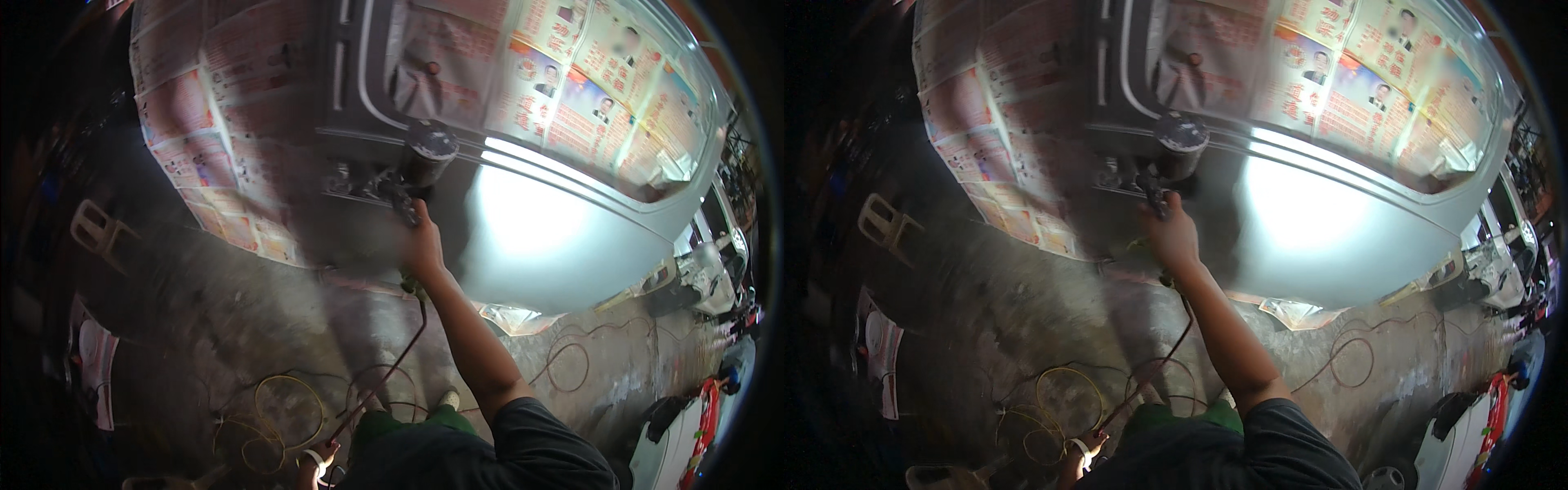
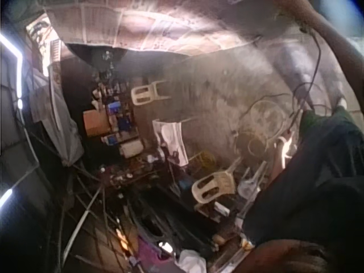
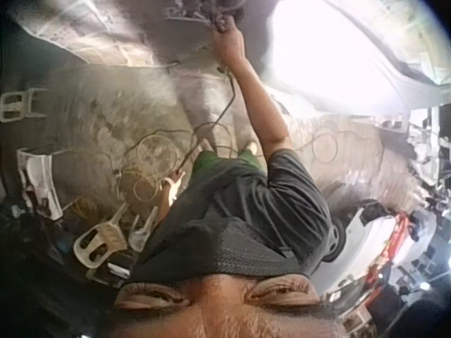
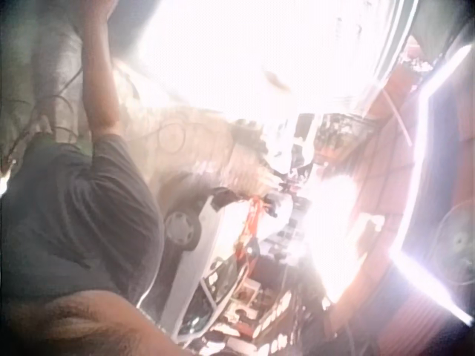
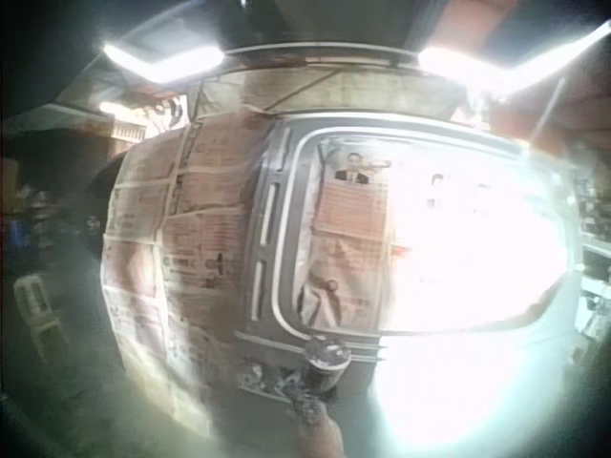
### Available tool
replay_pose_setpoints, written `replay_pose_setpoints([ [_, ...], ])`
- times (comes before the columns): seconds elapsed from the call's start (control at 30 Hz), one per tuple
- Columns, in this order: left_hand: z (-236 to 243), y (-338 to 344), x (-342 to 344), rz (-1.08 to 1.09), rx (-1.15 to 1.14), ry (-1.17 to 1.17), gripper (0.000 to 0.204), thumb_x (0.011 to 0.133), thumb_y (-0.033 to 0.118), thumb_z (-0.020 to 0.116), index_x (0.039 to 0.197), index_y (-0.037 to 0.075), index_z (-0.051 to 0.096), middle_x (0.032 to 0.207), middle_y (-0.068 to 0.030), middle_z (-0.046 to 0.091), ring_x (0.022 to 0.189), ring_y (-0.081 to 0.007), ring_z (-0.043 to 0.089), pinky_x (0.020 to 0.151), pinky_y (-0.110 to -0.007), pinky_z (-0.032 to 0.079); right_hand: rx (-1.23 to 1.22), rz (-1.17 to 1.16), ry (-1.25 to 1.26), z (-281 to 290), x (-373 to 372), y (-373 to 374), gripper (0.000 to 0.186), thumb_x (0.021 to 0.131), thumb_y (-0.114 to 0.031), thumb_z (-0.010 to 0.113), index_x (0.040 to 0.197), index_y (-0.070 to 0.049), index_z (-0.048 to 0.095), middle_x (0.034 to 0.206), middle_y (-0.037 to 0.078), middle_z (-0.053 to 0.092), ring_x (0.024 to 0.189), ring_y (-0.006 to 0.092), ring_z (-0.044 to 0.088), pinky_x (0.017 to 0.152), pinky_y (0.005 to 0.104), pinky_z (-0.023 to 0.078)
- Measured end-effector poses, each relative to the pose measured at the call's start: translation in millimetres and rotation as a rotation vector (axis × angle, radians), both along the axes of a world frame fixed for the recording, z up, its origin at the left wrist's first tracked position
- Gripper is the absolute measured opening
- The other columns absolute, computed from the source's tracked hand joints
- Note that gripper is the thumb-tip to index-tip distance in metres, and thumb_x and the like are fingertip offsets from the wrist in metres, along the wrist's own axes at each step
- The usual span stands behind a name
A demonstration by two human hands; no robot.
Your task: The person uses a spray gun to apply a coat of paint to a car door panel that is covered with newspaper. After spraying, the person uses a heat gun to dry the freshly painted surface, moving the tool systematically across the panel.
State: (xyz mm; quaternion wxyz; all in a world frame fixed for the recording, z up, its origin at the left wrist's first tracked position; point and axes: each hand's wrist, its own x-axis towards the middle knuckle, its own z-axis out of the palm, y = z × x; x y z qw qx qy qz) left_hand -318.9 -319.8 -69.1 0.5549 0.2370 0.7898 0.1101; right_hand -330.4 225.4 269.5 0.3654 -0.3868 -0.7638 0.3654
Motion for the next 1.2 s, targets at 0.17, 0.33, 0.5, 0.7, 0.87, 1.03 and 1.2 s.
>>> replay_pose_setpoints([
  [0.17, 22, 62, 31, -0.086, -0.184, -0.109, 0.05, 0.097, 0.045, 0.056, 0.132, 0.01, 0.063, 0.115, -0.0191, 0.071, 0.107, -0.0351, 0.068, 0.089, -0.043, 0.051, -0.077, -0.168, -0.018, 12, 138, 34, 0.037, 0.093, -0.03, 0.07, 0.115, -0.006, 0.054, 0.084, 0.02, 0.07, 0.079, 0.0349, 0.069, 0.068, 0.0448, 0.05],
  [0.33, 19, 132, 73, -0.359, 0.027, -0.033, 0.051, 0.1, 0.043, 0.054, 0.137, 0.01, 0.059, 0.118, -0.0202, 0.07, 0.11, -0.0336, 0.067, 0.091, -0.042, 0.052, -0.071, -0.375, -0.016, 6, 299, 86, 0.033, 0.094, -0.027, 0.071, 0.112, -0.004, 0.058, 0.076, 0.01, 0.066, 0.066, 0.0191, 0.066, 0.062, 0.0353, 0.051],
  [0.5, 25, 188, 134, -0.404, 0.007, 0.0, 0.053, 0.099, 0.05, 0.052, 0.135, 0.012, 0.062, 0.118, -0.0203, 0.07, 0.114, -0.0375, 0.065, 0.095, -0.046, 0.05, -0.023, -0.403, 0.062, 9, 457, 136, 0.028, 0.095, -0.024, 0.07, 0.112, -0.004, 0.058, 0.077, 0.005, 0.066, 0.063, 0.0121, 0.062, 0.058, 0.031, 0.05],
  [0.7, 80, 259, 208, -0.514, 0.011, 0.036, 0.053, 0.098, 0.05, 0.052, 0.125, 0.007, 0.066, 0.112, -0.0223, 0.071, 0.111, -0.0398, 0.066, 0.093, -0.046, 0.05, 0.056, -0.6, 0.156, -13, 654, 203, 0.03, 0.094, -0.027, 0.073, 0.108, -0.004, 0.06, 0.076, 0.004, 0.066, 0.067, 0.0112, 0.057, 0.061, 0.0309, 0.047],
  [0.87, 119, 293, 254, -0.436, 0.042, -0.036, 0.045, 0.099, 0.044, 0.053, 0.114, 0.004, 0.068, 0.104, -0.0233, 0.071, 0.104, -0.0374, 0.068, 0.088, -0.046, 0.05, 0.072, -0.733, 0.1, -2, 781, 232, 0.022, 0.097, -0.019, 0.069, 0.112, -0.004, 0.062, 0.087, 0.0, 0.064, 0.076, 0.0103, 0.058, 0.069, 0.0276, 0.047],
  [1.03, 123, 302, 274, -0.477, 0.119, -0.026, 0.039, 0.1, 0.039, 0.056, 0.109, 0.003, 0.067, 0.086, -0.0143, 0.07, 0.082, -0.0242, 0.067, 0.076, -0.04, 0.049, 0.19, -0.88, -0.008, -1, 887, 264, 0.027, 0.097, -0.028, 0.069, 0.105, -0.004, 0.061, 0.077, 0.002, 0.064, 0.069, 0.0114, 0.059, 0.064, 0.0291, 0.047],
  [1.2, 132, 298, 277, -0.476, 0.136, 0.015, 0.041, 0.1, 0.04, 0.056, 0.11, 0.003, 0.067, 0.089, -0.0187, 0.071, 0.082, -0.0322, 0.067, 0.075, -0.043, 0.049, 0.193, -1.015, -0.097, 2, 910, 278, 0.027, 0.096, -0.027, 0.068, 0.106, -0.003, 0.06, 0.077, 0.005, 0.066, 0.067, 0.0148, 0.062, 0.063, 0.0325, 0.049],
])
